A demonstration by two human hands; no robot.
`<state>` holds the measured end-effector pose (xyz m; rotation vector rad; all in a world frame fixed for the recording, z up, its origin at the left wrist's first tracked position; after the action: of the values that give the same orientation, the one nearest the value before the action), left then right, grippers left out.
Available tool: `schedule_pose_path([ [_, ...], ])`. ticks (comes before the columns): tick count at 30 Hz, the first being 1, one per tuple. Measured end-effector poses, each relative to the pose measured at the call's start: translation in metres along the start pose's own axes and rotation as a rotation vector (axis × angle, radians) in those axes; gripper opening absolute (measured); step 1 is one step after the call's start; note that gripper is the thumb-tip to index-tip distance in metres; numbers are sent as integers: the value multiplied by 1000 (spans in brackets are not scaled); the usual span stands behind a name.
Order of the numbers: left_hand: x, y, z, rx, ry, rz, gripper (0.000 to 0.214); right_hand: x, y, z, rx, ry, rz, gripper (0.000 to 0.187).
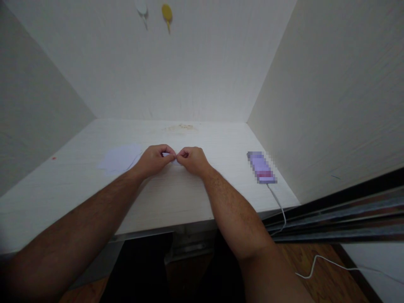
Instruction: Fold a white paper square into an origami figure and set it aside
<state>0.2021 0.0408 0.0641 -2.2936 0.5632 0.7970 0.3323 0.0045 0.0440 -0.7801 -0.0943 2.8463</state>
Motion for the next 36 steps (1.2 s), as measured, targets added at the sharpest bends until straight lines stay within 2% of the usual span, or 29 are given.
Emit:
schedule_pose_path([
  [9,0,-1,0,1,-38,-3,13,1,-1,2,-5,12,-6,15],
  [13,-3,0,6,-40,24,-61,14,-3,0,1,11,-59,-45,11],
  [17,-6,2,11,-83,155,-140,13,-7,2,0,6,-137,-76,16],
  [21,-3,3,10,-78,236,-138,13,-8,2,-3,18,-183,-71,17],
  [31,-2,3,7,-62,221,-101,17,-6,3,-1,30,-221,-38,18],
  [36,3,4,11,-95,362,-123,16,-6,3,0,21,-208,-37,16],
])
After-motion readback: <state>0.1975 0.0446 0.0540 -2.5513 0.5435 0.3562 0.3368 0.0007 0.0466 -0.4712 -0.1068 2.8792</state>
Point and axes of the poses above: each hand's wrist, its own y-axis away from the middle knuckle, its own x-axis out of the palm, z = x × y, the point moved 9 cm from there along -y, towards the middle knuckle, and after that the axes turned 13 degrees about x, right-handed, at the moved point
